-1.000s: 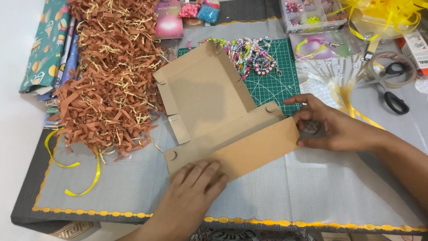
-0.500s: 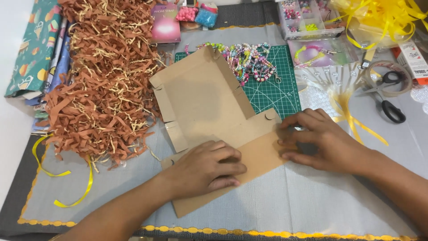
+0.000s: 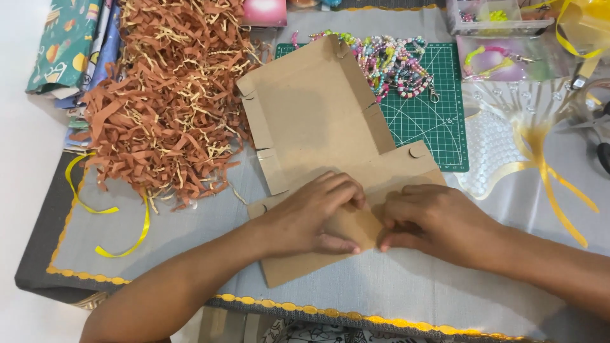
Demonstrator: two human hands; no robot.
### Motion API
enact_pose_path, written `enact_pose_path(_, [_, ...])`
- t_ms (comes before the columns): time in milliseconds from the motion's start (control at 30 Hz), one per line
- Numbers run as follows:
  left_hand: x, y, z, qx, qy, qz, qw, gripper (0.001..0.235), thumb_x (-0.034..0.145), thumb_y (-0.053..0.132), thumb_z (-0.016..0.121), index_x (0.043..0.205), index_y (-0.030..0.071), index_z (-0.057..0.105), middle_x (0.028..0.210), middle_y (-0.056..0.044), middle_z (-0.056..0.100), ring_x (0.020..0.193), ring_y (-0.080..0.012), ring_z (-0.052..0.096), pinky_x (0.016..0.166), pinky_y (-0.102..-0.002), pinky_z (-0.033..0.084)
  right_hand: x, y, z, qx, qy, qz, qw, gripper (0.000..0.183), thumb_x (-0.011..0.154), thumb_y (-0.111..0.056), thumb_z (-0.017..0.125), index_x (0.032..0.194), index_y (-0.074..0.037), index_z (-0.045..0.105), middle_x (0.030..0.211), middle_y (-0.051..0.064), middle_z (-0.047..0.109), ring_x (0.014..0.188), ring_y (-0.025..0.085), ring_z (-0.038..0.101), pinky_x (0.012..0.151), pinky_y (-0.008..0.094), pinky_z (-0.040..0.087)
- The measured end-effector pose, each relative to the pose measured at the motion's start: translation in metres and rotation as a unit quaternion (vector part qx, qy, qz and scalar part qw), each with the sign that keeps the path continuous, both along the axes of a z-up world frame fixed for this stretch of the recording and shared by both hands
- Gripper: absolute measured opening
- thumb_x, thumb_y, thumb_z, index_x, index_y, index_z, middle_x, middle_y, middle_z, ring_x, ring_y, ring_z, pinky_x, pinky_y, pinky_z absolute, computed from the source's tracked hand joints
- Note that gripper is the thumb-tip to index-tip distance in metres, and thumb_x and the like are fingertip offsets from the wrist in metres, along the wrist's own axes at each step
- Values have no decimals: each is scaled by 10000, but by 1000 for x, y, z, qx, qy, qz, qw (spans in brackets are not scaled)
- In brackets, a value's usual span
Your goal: The person places a beaded keychain into a clear plastic sleeve with a purple header card and secures it. The person then folds a flat cardboard box along its pre-scored lines to form a rectangular package.
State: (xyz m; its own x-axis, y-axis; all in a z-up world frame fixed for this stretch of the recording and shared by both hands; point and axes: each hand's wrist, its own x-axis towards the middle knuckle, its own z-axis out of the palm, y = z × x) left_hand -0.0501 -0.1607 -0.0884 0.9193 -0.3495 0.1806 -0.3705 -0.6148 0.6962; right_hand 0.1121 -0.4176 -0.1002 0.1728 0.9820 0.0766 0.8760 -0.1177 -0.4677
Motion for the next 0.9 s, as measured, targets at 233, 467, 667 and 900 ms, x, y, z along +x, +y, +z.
enact_pose_path(233, [1, 1, 6, 15, -3, 18, 1000, 789, 846, 505, 991, 1300, 29, 554, 1156, -141, 543, 1164, -398, 606, 1053, -515, 533, -11, 54, 26, -217, 10, 27, 976, 324, 918, -521, 966, 914, -261, 772, 676, -34, 798, 743, 263, 829, 788, 437, 642])
enact_pose_path(467, [-5, -4, 34, 78, 76, -6, 994, 653, 938, 336, 972, 1309, 54, 514, 1191, -76, 482, 1205, -312, 533, 1054, -464, 465, -24, 49, 40, -244, -112, 103, 958, 198, 1109, -497, 729, 1026, -318, 729, 787, -50, 809, 849, 227, 836, 824, 408, 638])
enact_pose_path(667, [-20, 1, 27, 161, 132, -41, 977, 548, 1000, 358, 901, 1289, 94, 517, 1161, -73, 498, 1239, -339, 526, 1106, -501, 428, -2, 16, 16, -236, -199, 79, 948, 191, 1108, -530, 666, 1132, -360, 748, 872, -28, 838, 889, 254, 845, 830, 443, 637])
enact_pose_path(900, [-52, 6, 12, 172, 72, 4, 982, 603, 891, 408, 980, 1202, 104, 562, 1255, -103, 610, 1226, -330, 569, 1039, -457, 478, 35, -10, 18, -373, -147, -33, 916, 216, 1103, -598, 586, 999, -419, 647, 966, -143, 784, 979, 207, 777, 873, 473, 547])
